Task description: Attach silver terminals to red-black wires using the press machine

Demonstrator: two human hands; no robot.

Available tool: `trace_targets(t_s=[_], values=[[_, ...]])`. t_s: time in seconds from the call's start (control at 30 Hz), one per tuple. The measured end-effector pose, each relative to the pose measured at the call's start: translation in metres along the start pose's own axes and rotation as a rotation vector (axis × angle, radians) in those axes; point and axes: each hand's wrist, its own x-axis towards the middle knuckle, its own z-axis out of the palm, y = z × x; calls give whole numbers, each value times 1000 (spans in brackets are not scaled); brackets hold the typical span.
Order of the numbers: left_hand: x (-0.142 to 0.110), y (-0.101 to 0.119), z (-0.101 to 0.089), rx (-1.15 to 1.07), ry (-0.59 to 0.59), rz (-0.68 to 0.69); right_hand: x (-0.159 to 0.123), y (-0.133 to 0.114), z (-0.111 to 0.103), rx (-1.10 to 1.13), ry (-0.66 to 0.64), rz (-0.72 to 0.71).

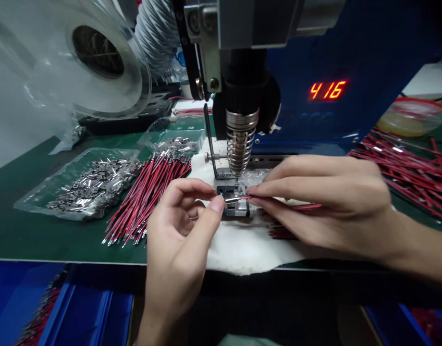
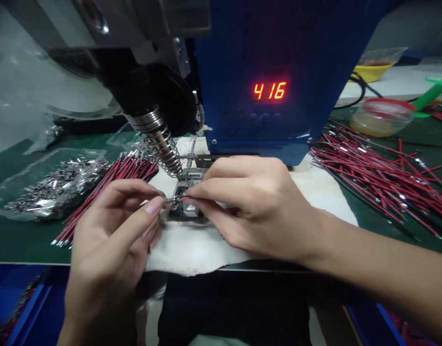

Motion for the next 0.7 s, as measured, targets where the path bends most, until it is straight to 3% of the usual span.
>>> trace_targets(t_s=[0.7], values=[[-1, -4, -6, 22, -67, -29, 0, 1, 0, -38, 4, -12]])
